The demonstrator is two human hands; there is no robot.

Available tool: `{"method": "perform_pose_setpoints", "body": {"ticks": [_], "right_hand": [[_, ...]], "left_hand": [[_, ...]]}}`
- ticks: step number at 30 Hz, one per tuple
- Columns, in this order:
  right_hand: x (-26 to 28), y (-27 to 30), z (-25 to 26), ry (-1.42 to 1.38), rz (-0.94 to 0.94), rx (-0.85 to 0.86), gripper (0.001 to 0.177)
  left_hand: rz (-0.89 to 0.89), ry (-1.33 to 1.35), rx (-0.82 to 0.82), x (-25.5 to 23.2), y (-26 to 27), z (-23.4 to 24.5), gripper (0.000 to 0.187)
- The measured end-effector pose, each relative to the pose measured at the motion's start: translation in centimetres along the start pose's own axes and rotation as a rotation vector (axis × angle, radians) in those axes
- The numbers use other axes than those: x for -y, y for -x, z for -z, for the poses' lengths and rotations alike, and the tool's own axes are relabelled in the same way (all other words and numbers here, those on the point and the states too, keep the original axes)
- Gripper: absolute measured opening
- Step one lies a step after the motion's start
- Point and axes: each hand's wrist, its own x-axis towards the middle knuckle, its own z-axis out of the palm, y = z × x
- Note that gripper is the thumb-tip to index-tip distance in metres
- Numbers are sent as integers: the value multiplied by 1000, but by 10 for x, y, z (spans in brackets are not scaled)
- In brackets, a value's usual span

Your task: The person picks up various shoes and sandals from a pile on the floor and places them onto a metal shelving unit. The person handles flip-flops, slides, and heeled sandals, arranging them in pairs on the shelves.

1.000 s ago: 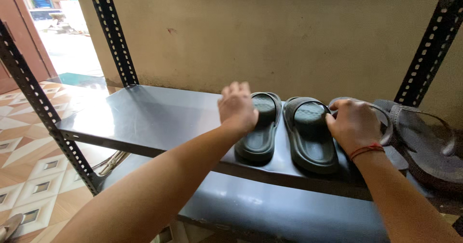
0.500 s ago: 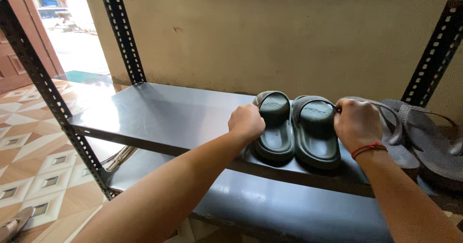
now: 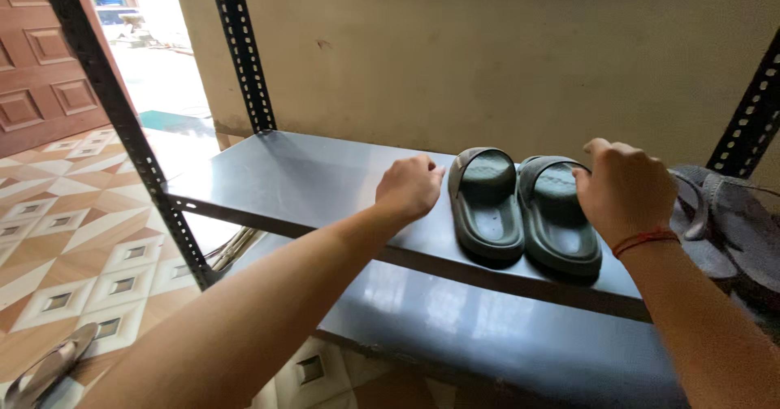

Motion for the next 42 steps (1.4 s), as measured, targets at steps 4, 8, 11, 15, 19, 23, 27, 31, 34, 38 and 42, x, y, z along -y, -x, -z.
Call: {"method": "perform_pose_setpoints", "body": {"ticks": [4,8,11,15,19,23,27,31,34,38,42], "right_hand": [[20,-1,10,-47,100,-107,32],[47,1,18,-104,155,-154,29],[76,3,23,-94,170,-125,27],[110,8,29,-111,243,-212,26],[144,13,34,-171,277,-174,21],[180,23,46,-222,373,-206,22],[220,39,61,-357,470,-156,18],[260,53,71,-322,570,-133,18],[289,62,74,-368,621,-122,17],[328,76,78,-397,707,-157,17],[371,93,81,-462,753,-101,20]], "left_hand": [[-61,52,-15,10,9,30,28],[-216,62,-65,18,20,59,23],[-254,64,-68,27,32,81,21],[-353,66,-72,42,52,109,21],[-431,42,-32,57,70,140,21],[-405,-35,-11,76,96,175,20],[-404,-60,-37,101,126,208,19],[-444,-67,-31,132,157,238,17],[-439,-139,-56,155,177,258,15],[-425,-132,-136,188,205,283,13],[-359,-124,-142,229,237,308,14]]}}
